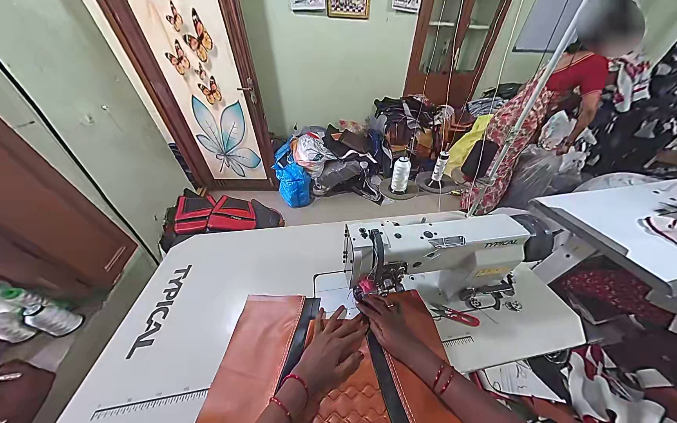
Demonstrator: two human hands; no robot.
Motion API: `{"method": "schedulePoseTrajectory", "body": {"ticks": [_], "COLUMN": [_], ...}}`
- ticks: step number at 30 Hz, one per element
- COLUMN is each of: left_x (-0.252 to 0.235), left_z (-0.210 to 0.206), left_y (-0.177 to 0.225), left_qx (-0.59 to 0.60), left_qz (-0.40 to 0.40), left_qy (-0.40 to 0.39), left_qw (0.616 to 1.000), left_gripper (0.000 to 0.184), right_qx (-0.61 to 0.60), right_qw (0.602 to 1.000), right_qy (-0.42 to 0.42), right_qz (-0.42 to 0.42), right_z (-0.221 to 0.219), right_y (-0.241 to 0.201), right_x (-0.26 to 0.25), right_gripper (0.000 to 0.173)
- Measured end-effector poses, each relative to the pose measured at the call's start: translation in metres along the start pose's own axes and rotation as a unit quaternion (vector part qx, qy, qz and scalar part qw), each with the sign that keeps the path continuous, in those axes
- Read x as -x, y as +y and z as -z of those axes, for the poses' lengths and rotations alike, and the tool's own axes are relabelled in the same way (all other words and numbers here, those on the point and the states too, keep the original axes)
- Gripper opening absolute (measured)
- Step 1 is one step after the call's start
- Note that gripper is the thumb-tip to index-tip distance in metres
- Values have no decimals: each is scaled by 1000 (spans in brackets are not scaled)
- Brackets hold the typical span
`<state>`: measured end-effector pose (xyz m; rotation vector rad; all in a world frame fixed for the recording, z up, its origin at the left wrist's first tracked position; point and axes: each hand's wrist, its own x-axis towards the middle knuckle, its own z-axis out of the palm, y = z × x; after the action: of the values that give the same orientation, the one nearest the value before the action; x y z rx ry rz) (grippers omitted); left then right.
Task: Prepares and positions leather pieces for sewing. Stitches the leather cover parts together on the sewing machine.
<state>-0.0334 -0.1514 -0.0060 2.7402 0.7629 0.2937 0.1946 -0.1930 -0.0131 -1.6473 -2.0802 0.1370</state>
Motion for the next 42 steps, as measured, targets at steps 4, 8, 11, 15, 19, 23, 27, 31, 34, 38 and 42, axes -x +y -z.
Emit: {"method": "schedulePoseTrajectory", "body": {"ticks": [4,8,11,15,19,23,27,31,34,38,42], "left_x": [-1,-7,-14,-10,31,60,53,29,12,-30,-76], "left_z": [0,5,6,12,-8,-17,-9,-4,9,26,22], "left_y": [-1,-7,-16,2,63,93,85,71,67,32,-7], "left_qx": [8,-1,-25,-12,37,79,77,129,173,220,241], "left_qz": [15,31,31,31,64,44,63,98,142,226,261], "left_qy": [5,18,30,-2,-33,-44,-28,27,22,117,183], "left_qw": [1000,999,999,999,997,995,995,986,974,942,917], "left_gripper": [57,57,56,50,63,57,52,39,37,36,33], "right_qx": [-13,-36,-39,-38,-19,35,42,44,45,64,72], "right_qw": [999,995,992,995,999,999,999,999,998,996,994], "right_qy": [10,21,32,33,-29,-13,16,19,36,64,84], "right_qz": [29,85,114,85,3,-3,-8,-16,-11,6,12], "right_z": [-2,0,1,-1,6,8,3,7,5,-2,-6], "right_y": [5,10,14,6,-23,-21,-20,-25,-25,-24,-23], "right_x": [-2,-12,-18,4,71,109,104,97,95,99,99], "right_gripper": [45,36,34,39,47,49,48,45,45,46,47]}}
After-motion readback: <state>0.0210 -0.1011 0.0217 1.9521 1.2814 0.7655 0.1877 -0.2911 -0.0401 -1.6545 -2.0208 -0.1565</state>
